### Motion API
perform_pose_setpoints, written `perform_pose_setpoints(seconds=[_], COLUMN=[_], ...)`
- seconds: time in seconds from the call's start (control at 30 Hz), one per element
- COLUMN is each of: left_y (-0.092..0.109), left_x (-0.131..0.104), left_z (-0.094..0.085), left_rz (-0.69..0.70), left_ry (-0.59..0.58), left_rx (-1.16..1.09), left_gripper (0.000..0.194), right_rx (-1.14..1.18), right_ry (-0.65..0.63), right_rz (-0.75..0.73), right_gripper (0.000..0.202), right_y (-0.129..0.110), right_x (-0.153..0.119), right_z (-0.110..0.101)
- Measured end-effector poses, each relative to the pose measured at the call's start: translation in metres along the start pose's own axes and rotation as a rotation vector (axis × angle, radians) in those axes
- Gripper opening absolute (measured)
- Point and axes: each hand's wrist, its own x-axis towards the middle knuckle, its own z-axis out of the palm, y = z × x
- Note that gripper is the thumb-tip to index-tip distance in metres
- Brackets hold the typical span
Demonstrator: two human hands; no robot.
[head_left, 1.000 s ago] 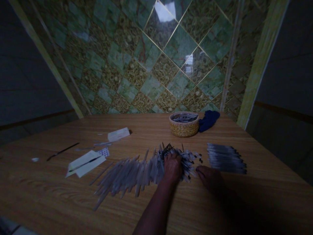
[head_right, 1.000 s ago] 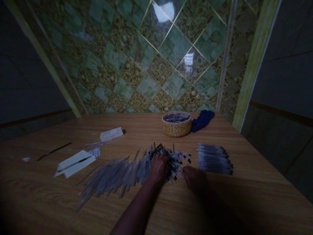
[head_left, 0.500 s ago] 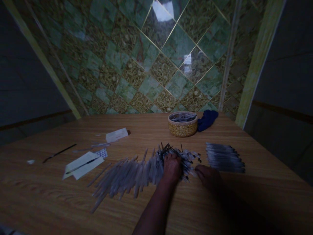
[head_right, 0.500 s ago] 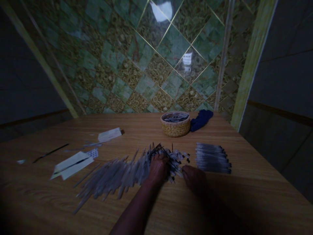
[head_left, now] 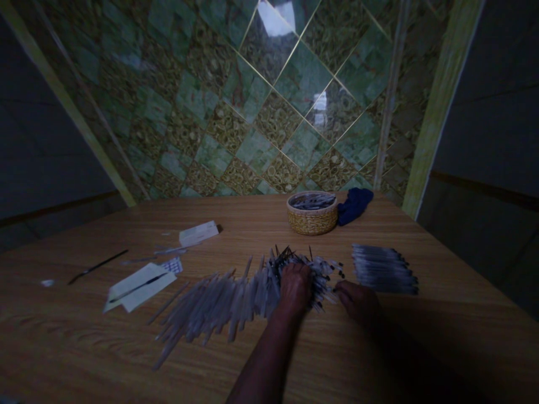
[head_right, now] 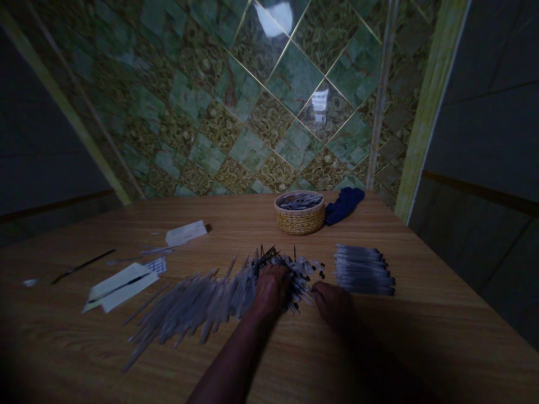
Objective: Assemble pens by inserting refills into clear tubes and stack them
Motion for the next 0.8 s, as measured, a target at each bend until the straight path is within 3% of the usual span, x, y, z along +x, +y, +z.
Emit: perform_pose_setpoints(seconds=[0.17,0.4,0.6,0.8], left_y=[-0.001,0.009,0.02,0.021], left_x=[0.003,0.003,-0.001,-0.001], left_z=[0.011,0.02,0.012,0.019], left_rz=[-0.004,-0.08,-0.039,-0.012], left_ry=[0.103,-0.015,-0.237,-0.267], left_rx=[-0.465,-1.087,-1.264,-1.263], left_gripper=[0.011,0.02,0.03,0.031], right_rx=[0.103,0.621,1.046,1.122], right_ry=[0.038,0.117,-0.009,-0.044], right_rz=[0.034,0.25,0.411,0.399], right_gripper=[0.028,0.026,0.048,0.046], right_y=[0.003,-0.005,-0.01,-0.012], right_x=[0.0,0.003,0.008,0.009], right_z=[0.001,0.002,-0.005,-0.01])
